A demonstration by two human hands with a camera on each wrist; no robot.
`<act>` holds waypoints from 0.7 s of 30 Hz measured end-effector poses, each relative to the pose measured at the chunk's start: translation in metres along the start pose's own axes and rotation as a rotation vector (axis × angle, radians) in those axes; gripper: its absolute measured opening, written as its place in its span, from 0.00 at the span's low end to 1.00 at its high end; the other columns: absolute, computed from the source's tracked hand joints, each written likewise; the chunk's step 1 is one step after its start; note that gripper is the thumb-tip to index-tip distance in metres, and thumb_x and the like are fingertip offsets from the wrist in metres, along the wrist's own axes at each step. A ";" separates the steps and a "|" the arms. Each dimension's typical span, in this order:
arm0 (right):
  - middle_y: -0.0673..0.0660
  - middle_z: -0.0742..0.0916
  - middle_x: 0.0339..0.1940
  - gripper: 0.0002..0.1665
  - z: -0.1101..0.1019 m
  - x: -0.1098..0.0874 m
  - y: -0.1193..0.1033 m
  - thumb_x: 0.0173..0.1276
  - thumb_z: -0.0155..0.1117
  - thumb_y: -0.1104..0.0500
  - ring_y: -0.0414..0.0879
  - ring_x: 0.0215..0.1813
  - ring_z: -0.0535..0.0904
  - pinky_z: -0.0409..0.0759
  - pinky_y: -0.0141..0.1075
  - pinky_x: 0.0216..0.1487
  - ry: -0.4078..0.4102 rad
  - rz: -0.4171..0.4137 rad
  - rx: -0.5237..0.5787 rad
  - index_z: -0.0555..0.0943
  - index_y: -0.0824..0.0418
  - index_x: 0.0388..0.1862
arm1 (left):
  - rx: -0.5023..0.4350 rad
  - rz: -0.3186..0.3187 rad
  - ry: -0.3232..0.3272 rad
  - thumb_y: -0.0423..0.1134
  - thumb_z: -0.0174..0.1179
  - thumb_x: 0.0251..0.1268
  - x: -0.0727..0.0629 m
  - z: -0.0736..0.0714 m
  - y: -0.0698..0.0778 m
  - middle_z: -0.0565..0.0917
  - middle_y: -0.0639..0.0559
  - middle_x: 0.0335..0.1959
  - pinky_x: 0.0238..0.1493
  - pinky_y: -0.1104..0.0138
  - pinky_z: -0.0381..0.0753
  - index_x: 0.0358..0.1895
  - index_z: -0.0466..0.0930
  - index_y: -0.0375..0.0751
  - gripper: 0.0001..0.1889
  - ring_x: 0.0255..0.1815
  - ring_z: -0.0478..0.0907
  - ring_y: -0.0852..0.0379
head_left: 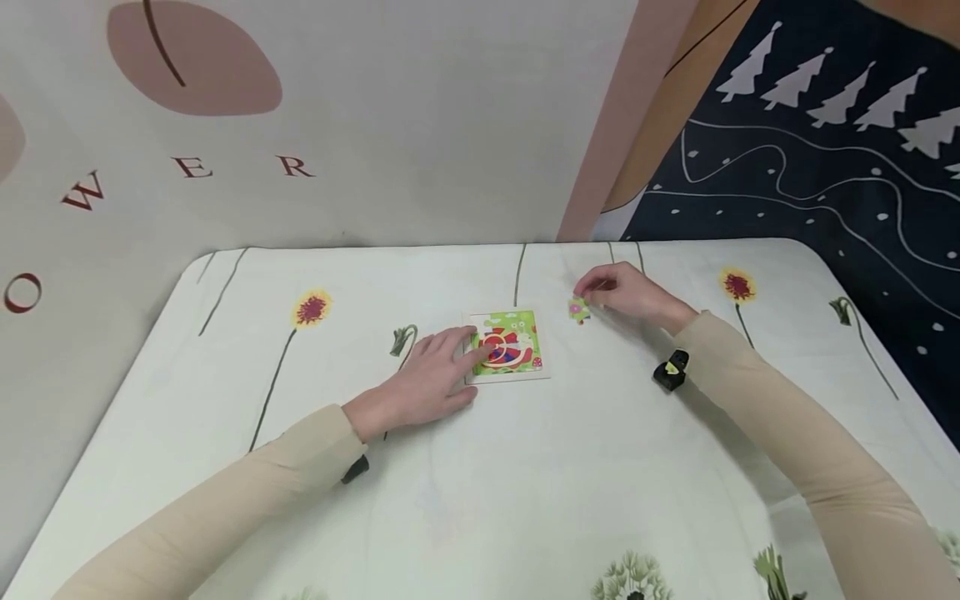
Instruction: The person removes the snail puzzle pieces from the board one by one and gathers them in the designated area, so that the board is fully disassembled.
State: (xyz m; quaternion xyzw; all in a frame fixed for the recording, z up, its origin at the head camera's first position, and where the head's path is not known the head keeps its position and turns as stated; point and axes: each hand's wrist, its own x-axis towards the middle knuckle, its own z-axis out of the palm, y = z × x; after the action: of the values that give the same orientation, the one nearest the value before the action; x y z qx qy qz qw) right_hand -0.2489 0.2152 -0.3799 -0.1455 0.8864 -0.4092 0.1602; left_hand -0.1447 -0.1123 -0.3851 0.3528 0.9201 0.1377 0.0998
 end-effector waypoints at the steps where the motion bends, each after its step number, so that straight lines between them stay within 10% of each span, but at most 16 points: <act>1: 0.62 0.84 0.47 0.12 0.000 -0.001 0.000 0.69 0.56 0.67 0.49 0.44 0.73 0.71 0.32 0.41 0.002 0.003 0.002 0.82 0.69 0.48 | -0.011 0.005 0.002 0.43 0.55 0.69 0.001 0.000 0.001 0.55 0.37 0.72 0.65 0.41 0.51 0.72 0.63 0.42 0.30 0.72 0.51 0.41; 21: 0.64 0.85 0.43 0.11 0.011 -0.004 -0.013 0.71 0.57 0.67 0.50 0.39 0.79 0.73 0.31 0.38 -0.027 -0.051 0.078 0.82 0.70 0.47 | 0.027 0.038 0.043 0.46 0.60 0.66 0.018 0.007 0.014 0.61 0.37 0.62 0.60 0.49 0.62 0.72 0.61 0.33 0.35 0.61 0.60 0.42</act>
State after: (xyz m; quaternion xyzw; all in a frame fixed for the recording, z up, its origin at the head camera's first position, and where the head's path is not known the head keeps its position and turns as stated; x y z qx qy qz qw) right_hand -0.2390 0.2018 -0.3758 -0.1671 0.8636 -0.4452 0.1674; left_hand -0.1468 -0.0890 -0.3884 0.3687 0.9169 0.1345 0.0728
